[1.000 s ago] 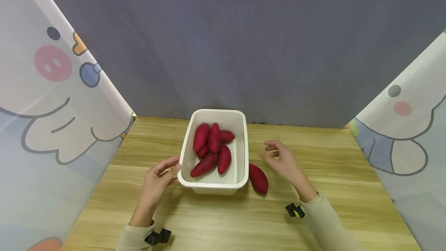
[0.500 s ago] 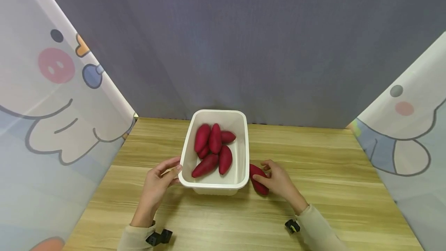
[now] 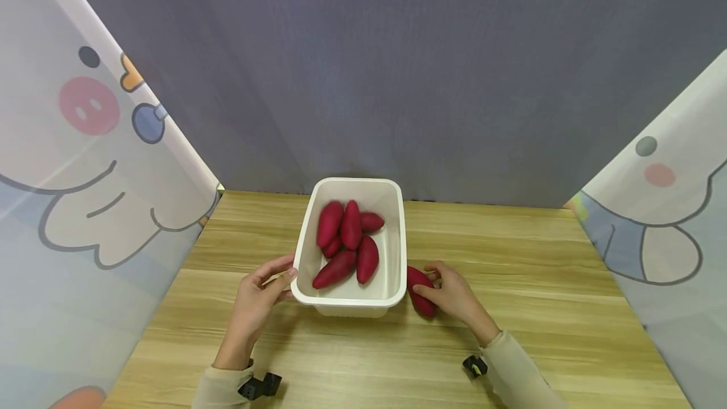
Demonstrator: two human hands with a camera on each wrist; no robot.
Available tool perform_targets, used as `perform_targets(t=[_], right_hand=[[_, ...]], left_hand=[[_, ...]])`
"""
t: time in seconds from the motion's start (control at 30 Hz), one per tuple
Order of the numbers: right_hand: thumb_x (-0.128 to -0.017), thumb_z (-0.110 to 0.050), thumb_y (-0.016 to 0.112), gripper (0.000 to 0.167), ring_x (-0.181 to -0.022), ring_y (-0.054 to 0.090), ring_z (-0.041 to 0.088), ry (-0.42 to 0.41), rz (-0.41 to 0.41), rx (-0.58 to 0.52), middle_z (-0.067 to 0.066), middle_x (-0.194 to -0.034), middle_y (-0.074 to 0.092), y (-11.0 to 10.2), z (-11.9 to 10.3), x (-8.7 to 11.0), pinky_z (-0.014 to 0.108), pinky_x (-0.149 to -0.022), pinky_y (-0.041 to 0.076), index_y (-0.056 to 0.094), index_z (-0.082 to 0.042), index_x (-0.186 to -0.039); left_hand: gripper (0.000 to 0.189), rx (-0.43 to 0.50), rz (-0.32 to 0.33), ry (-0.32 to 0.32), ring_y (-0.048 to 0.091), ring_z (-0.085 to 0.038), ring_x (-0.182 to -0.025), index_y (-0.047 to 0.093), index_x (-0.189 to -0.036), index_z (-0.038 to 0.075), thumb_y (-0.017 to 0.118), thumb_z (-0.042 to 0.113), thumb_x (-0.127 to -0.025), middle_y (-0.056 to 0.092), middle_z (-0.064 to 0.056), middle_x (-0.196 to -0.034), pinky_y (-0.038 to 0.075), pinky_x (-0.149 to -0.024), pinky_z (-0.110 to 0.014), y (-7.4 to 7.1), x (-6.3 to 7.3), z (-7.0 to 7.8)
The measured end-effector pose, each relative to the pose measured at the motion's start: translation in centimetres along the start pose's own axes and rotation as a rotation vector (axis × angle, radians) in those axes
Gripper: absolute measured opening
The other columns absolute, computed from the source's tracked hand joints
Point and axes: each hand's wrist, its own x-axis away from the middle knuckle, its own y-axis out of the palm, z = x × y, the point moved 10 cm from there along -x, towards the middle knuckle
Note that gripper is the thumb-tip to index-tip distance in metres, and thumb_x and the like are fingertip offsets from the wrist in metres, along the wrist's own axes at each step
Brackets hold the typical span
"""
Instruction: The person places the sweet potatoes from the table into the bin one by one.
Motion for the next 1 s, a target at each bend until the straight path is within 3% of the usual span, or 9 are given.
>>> perform_targets(t=[0.27, 0.43, 0.57, 0.77, 1.0], right_hand=[[-0.087, -0.02, 0.08, 0.049, -0.092, 0.066, 0.026, 0.091, 0.001, -0.092, 0.014, -0.104, 0.067, -0.5, 2.2, -0.1, 0.035, -0.076, 0.057, 0.061, 0.006, -0.124], [-0.091, -0.015, 0.075, 0.047, -0.099, 0.064, 0.03, 0.134, -0.005, -0.274, 0.021, -0.112, 0.064, -1.2, 3.0, 0.0, 0.035, -0.073, 0.059, 0.057, 0.009, -0.127], [-0.094, -0.012, 0.07, 0.049, -0.095, 0.064, 0.026, 0.17, -0.021, -0.431, 0.026, -0.12, 0.058, -1.8, 3.5, -0.2, 0.036, -0.071, 0.06, 0.051, 0.012, -0.132], [-0.098, -0.012, 0.062, 0.053, -0.089, 0.064, 0.022, 0.204, -0.049, -0.593, 0.025, -0.123, 0.051, -2.9, 3.4, -0.4, 0.036, -0.072, 0.06, 0.04, 0.011, -0.139], [-0.1, -0.015, 0.061, 0.055, -0.097, 0.061, 0.018, 0.168, -0.045, -0.62, 0.022, -0.126, 0.046, -4.8, 1.6, -1.1, 0.038, -0.077, 0.06, 0.036, 0.009, -0.143]], left_hand=[[0.039, -0.014, 0.001, -0.002, 0.07, -0.02, -0.09, 0.064, -0.128, -0.006, 0.073, 0.008, -0.093, 0.065, -0.011, -0.114, 0.062, -0.073, -0.035, 0.1, -0.1, 0.0], [0.039, -0.017, 0.005, -0.007, 0.07, -0.019, -0.089, 0.064, -0.128, -0.005, 0.074, 0.008, -0.093, 0.066, -0.01, -0.113, 0.062, -0.072, -0.034, 0.0, -0.1, 0.0], [0.039, -0.014, 0.009, -0.008, 0.07, -0.019, -0.089, 0.063, -0.128, -0.005, 0.074, 0.008, -0.092, 0.067, -0.008, -0.112, 0.062, -0.073, -0.034, 0.0, -0.1, 0.0], [0.04, -0.018, 0.003, -0.007, 0.069, -0.018, -0.09, 0.063, -0.129, -0.005, 0.074, 0.009, -0.093, 0.066, -0.007, -0.112, 0.062, -0.074, -0.034, 0.1, -0.1, 0.1], [0.04, -0.016, 0.004, -0.011, 0.069, -0.018, -0.09, 0.063, -0.129, -0.005, 0.074, 0.009, -0.093, 0.067, -0.007, -0.112, 0.062, -0.073, -0.033, 0.0, -0.1, 0.0]])
